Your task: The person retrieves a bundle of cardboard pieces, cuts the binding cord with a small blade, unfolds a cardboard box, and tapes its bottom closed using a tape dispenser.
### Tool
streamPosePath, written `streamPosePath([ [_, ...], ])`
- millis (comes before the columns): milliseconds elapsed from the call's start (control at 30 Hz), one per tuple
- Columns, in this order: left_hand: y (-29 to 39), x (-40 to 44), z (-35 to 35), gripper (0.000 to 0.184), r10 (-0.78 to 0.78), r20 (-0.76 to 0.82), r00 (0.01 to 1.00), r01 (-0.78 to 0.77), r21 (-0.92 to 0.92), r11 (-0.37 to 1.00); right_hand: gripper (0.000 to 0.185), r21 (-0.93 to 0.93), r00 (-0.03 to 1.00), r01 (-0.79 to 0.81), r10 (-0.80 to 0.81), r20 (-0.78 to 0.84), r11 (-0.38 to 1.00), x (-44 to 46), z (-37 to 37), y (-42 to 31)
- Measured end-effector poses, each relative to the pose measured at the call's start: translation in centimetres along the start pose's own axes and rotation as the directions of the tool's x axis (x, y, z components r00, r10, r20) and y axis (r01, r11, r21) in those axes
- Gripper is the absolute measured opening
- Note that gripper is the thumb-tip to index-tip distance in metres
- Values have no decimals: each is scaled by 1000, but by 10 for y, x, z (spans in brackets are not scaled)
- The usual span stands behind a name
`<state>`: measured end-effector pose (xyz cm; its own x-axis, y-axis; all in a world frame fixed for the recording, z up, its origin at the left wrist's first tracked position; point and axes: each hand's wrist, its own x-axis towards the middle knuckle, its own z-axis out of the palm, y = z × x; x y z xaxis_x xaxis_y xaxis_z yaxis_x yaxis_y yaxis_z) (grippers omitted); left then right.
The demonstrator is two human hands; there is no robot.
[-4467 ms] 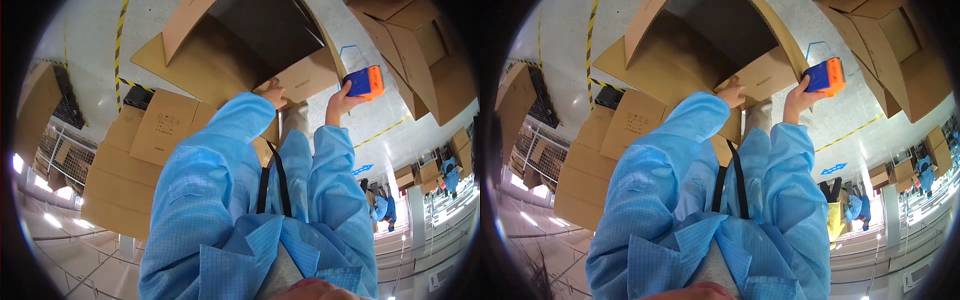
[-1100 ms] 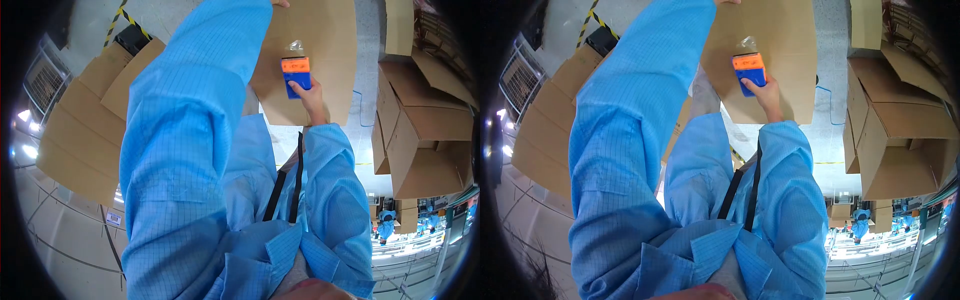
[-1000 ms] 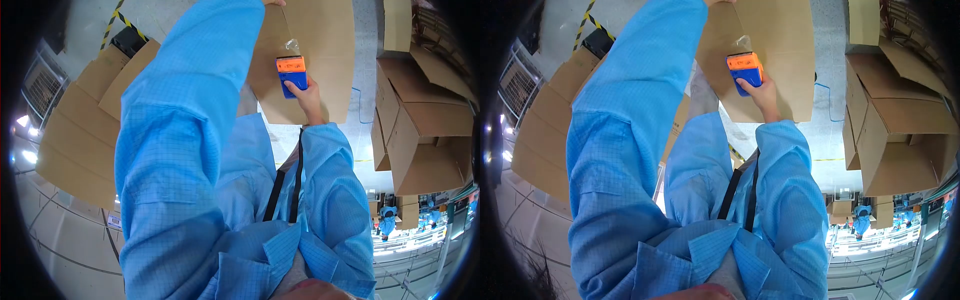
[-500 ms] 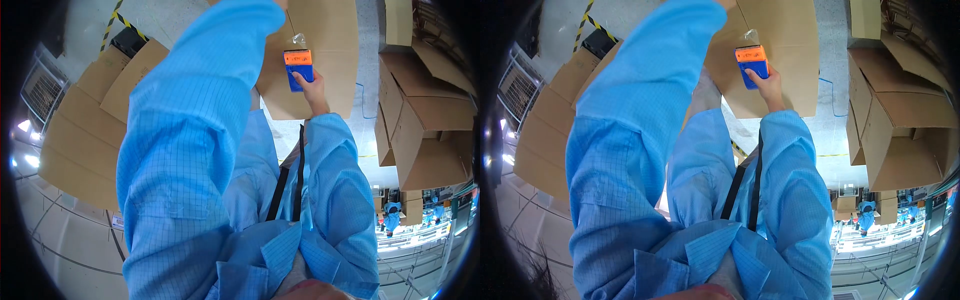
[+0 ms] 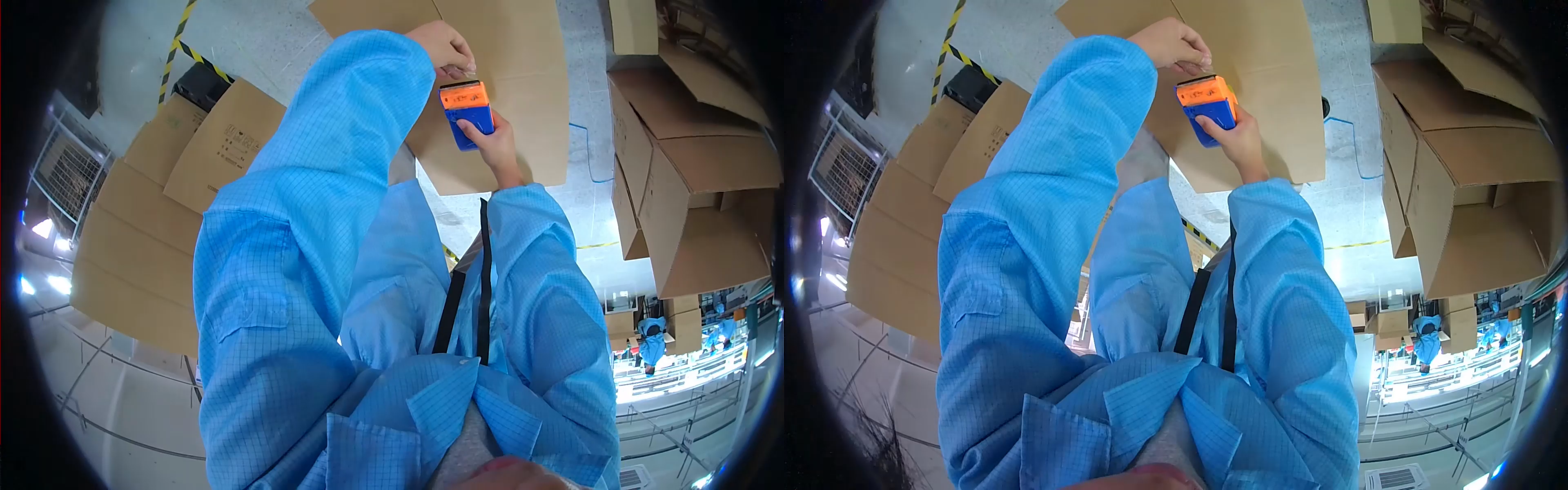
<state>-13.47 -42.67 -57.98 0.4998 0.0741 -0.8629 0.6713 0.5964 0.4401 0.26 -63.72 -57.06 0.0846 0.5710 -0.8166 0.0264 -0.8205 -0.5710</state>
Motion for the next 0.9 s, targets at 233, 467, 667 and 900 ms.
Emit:
streamPosePath([
  [233, 10, -5, -3, 11, 29, -87, 996, -6, 248, 969, 39, -13, 1000, 6, -6, 14, 1000, -11, 0, -11],
  [467, 5, -8, -8, 7, 176, -171, 970, -136, 223, 965, 48, -42, 996, -77, 75, -56, 996, -16, 4, -40],
  [667, 14, -13, -24, 14, 203, -149, 968, -171, 201, 965, 47, -53, 997, -79, 79, -11, 995, -15, -2, -61],
  [900, 51, -13, -59, 11, 421, -127, 898, -357, 349, 866, 47, -33, 998, -32, 30, -61, 999, -18, -5, -79],
])
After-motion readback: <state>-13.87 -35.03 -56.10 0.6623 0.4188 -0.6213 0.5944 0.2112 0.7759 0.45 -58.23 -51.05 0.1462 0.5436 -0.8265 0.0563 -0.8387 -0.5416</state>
